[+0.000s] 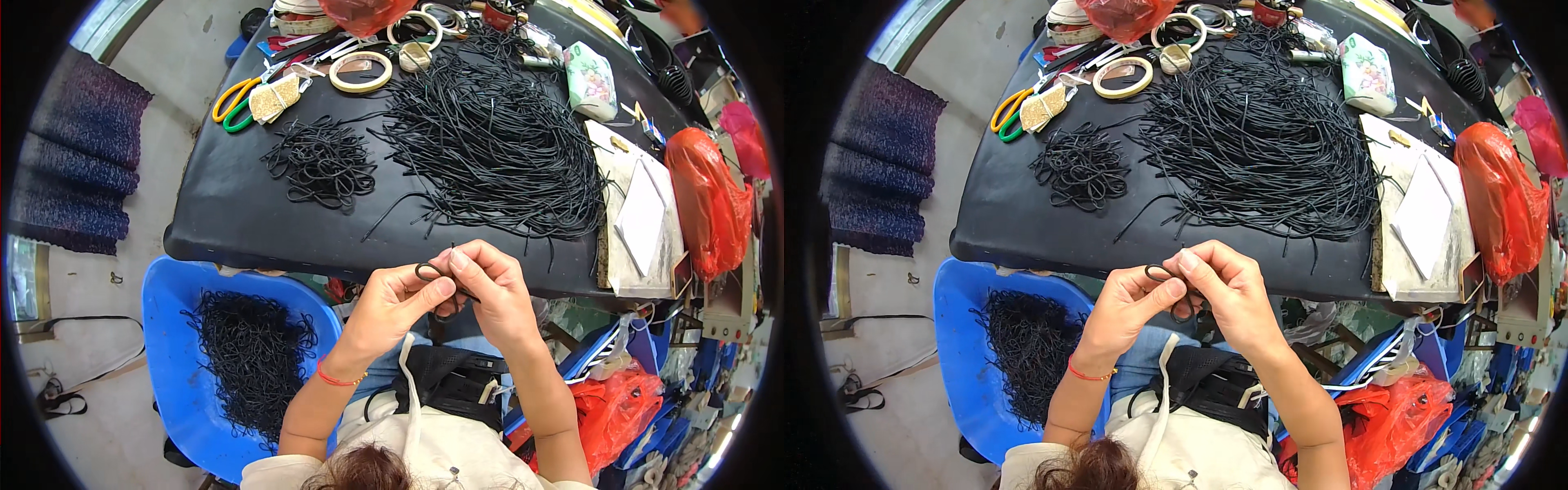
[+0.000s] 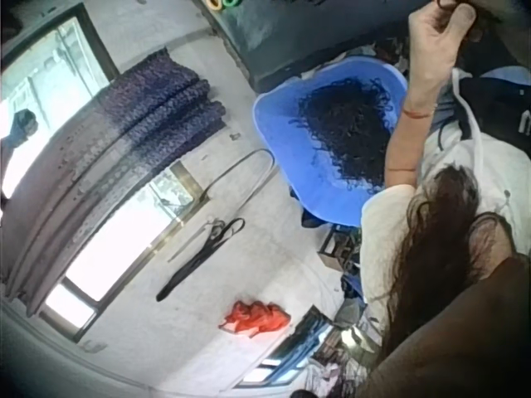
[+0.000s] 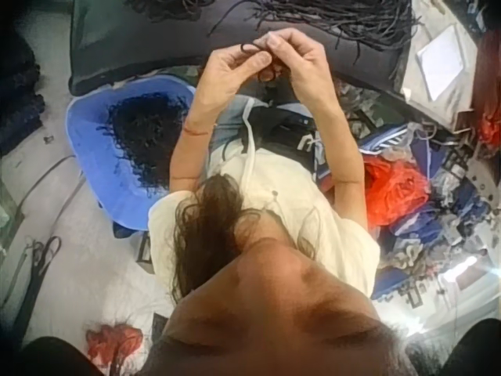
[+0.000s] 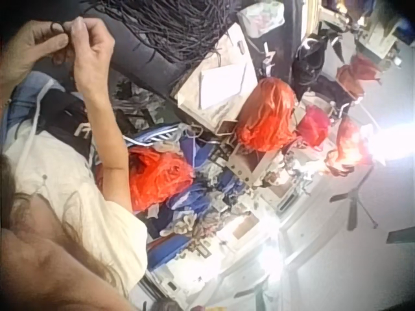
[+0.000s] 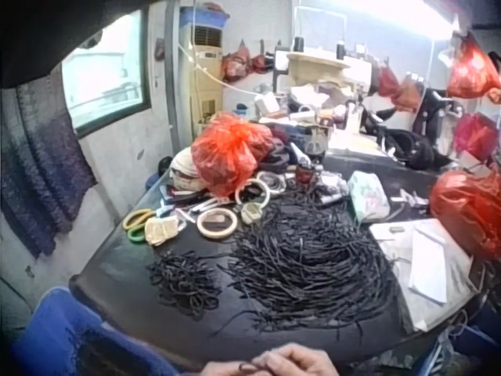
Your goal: The person sits at a cluttered workbench and repeatedly picks up black cable ties from a large pile. They loop each tie by hand to form a knot and place the finished items into a blue plastic bin. The process is continuous and repetitive throughout the clip.
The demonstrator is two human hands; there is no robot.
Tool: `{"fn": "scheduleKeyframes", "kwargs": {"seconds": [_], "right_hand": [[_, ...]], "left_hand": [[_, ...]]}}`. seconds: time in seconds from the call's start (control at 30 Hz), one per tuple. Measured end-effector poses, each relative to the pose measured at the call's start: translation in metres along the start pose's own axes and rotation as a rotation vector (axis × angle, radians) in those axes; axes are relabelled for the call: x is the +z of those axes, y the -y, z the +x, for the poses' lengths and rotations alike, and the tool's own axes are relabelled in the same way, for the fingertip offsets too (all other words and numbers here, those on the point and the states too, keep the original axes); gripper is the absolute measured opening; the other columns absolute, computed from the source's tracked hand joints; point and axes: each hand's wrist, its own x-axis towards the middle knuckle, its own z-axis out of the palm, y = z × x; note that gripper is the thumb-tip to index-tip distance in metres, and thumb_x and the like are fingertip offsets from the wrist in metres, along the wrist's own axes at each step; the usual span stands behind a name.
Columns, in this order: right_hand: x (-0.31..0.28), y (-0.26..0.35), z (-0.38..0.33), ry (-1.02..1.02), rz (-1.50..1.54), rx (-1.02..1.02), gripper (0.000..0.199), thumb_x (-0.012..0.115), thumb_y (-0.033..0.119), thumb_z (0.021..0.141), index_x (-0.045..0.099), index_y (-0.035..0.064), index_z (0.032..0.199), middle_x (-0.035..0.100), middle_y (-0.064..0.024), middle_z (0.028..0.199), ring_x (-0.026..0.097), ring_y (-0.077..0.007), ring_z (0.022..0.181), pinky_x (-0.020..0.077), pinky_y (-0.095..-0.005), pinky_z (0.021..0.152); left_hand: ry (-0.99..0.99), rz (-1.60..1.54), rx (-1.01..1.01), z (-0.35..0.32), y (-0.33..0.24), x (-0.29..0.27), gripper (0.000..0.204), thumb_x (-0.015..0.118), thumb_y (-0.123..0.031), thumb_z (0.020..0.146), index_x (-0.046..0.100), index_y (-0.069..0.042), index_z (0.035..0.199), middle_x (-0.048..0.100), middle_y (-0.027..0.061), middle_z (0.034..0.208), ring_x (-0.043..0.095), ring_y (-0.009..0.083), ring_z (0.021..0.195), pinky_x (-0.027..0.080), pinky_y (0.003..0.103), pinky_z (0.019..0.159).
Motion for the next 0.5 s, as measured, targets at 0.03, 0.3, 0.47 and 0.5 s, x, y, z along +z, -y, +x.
{"fn": "scheduleKeyframes", "kwargs": {"seconds": [0.03, 0.3, 0.47, 0.5], "right_hand": [[-0.001, -0.001, 0.0, -0.002, 0.019, 0.015, 0.02, 0.055, 0.019, 0.091, 0.059, -0.0001, 0.088, 0.059, -0.0032, 0.07, 0.052, -0.008, 0.056, 0.0415, -0.0204, 0.05], [-0.004, 0.001, 0.004, 0.003, 0.19, 0.121, 0.026, 0.051, 0.025, 0.092, 0.059, 0.0004, 0.094, 0.061, -0.0042, 0.08, 0.057, -0.0099, 0.068, 0.0442, -0.0221, 0.06], [-0.008, -0.009, -0.01, -0.158, -0.072, -0.014, 0.024, 0.054, 0.021, 0.091, 0.057, 0.0004, 0.102, 0.061, -0.0044, 0.093, 0.057, -0.0094, 0.083, 0.0435, -0.0221, 0.071], [-0.012, -0.013, -0.012, -0.156, -0.113, -0.012, 0.021, 0.056, 0.02, 0.09, 0.059, 0.0003, 0.098, 0.062, -0.003, 0.088, 0.056, -0.0076, 0.078, 0.0431, -0.0207, 0.068]], "left_hand": [[0.009, 0.0, -0.018, -0.001, 0.0, -0.001, 0.015, 0.056, -0.01, 0.089, 0.063, 0.002, 0.095, 0.065, 0.0075, 0.081, 0.059, 0.0115, 0.071, 0.049, 0.024, 0.068], [-0.11, -0.179, 0.066, 0.003, 0.016, 0.002, 0.015, 0.058, -0.011, 0.088, 0.062, 0.001, 0.096, 0.063, 0.0036, 0.081, 0.057, 0.0077, 0.073, 0.047, 0.021, 0.067], [-0.281, -0.324, 0.157, 0.009, 0.019, 0.008, 0.017, 0.056, -0.007, 0.088, 0.058, 0.0, 0.103, 0.064, 0.0095, 0.088, 0.063, 0.0152, 0.077, 0.053, 0.028, 0.074], [-0.278, -0.264, 0.143, 0.009, 0.018, 0.008, 0.017, 0.056, -0.007, 0.088, 0.058, 0.001, 0.103, 0.064, 0.0105, 0.089, 0.064, 0.0157, 0.077, 0.053, 0.028, 0.074]]}}
